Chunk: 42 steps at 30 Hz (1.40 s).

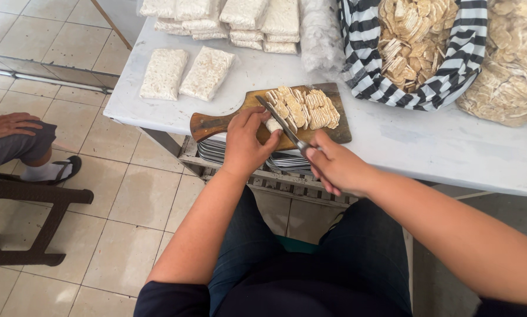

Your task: The person unwraps a rectangular block of white food and slices it into thin pieces on a wooden cutting board using a knife. The slices are placed into a striped cloth-lined basket on the table.

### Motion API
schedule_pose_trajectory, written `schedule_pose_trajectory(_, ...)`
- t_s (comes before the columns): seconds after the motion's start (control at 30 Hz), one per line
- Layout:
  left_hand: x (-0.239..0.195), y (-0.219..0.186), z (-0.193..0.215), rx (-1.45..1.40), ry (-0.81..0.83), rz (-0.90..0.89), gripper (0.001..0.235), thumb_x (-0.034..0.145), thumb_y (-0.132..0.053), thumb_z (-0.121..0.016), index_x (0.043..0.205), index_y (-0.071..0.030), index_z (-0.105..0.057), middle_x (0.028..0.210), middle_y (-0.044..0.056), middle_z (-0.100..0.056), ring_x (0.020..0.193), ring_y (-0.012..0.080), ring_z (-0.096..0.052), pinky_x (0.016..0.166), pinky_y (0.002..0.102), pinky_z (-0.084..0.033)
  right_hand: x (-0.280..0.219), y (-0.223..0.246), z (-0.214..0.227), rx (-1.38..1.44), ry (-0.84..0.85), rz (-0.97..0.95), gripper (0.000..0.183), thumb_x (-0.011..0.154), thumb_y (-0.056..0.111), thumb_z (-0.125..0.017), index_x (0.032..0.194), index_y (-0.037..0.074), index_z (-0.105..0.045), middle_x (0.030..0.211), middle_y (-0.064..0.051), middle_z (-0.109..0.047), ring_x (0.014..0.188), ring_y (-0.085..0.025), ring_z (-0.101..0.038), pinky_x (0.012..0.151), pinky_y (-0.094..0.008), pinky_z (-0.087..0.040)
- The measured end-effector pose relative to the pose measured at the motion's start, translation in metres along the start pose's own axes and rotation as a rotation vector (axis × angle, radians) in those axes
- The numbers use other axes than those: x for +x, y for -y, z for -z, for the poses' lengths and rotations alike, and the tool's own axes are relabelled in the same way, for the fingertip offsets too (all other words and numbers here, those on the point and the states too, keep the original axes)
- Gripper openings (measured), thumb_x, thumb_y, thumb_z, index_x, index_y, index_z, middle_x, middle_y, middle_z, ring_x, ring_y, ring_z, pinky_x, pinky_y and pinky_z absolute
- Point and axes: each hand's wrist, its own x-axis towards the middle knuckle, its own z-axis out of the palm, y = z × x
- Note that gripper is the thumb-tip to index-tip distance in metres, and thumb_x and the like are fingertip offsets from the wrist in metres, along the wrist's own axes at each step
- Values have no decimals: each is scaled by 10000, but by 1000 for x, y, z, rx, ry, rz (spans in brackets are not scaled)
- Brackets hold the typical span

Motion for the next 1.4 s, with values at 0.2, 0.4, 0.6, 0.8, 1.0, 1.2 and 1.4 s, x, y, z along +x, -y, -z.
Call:
schedule_pose_trajectory(0.2,-1,-1,-2,34,-19,-14,378,802,-203,-835,1107,-43,-677,1218,122,-671,1122,354,-635,979,456,-494,-28,-12,6,-30,35,-30,184,1058,288,-369,1048,104,-379,646,-47,-493,361,-132,-412,316,-279,-339)
schedule_pose_trajectory(0.4,-3,-2,-4,45,-30,-7,383,825,-210,-828,1127,-45,-659,1242,131,-664,1162,363,-615,1021,477,-466,-86,-42,22,47,10,-189,222,1052,320,-435,1034,100,-443,678,-51,-527,384,-120,-425,323,-277,-341)
schedule_pose_trajectory(0.6,-3,-5,4,19,-49,-32,387,815,-200,-821,1121,-33,-652,1260,156,-627,1173,374,-605,1011,471,-469,-74,-37,10,77,-91,-21,166,1022,258,-433,1040,94,-452,716,-55,-554,385,-109,-457,318,-260,-351)
schedule_pose_trajectory(0.8,-1,-3,7,-16,-12,-30,394,798,-181,-816,1125,-32,-655,1248,137,-639,1181,362,-612,1021,458,-483,-44,-27,6,169,-85,36,155,1030,236,-428,1056,84,-444,715,-58,-544,398,-101,-457,319,-255,-353)
schedule_pose_trajectory(1.0,0,1,10,-56,15,-39,390,770,-177,-820,1100,-32,-669,1241,153,-635,1177,368,-607,1023,457,-480,-37,-28,3,186,-62,39,173,1036,248,-429,1062,79,-455,715,-61,-546,391,-100,-449,317,-251,-349)
schedule_pose_trajectory(1.2,-1,1,9,-44,-5,-30,360,822,-193,-819,1113,-24,-690,1232,148,-645,1181,357,-607,1030,458,-479,-32,-25,2,167,-64,7,166,1032,247,-426,1077,90,-454,716,-63,-552,396,-101,-460,320,-249,-350)
schedule_pose_trajectory(1.4,-3,4,7,-31,14,-8,354,824,-199,-816,1103,-21,-688,1235,142,-655,1176,360,-610,1026,458,-474,-32,-24,1,133,-51,5,175,1034,253,-418,1072,85,-447,721,-63,-557,396,-105,-476,320,-254,-370)
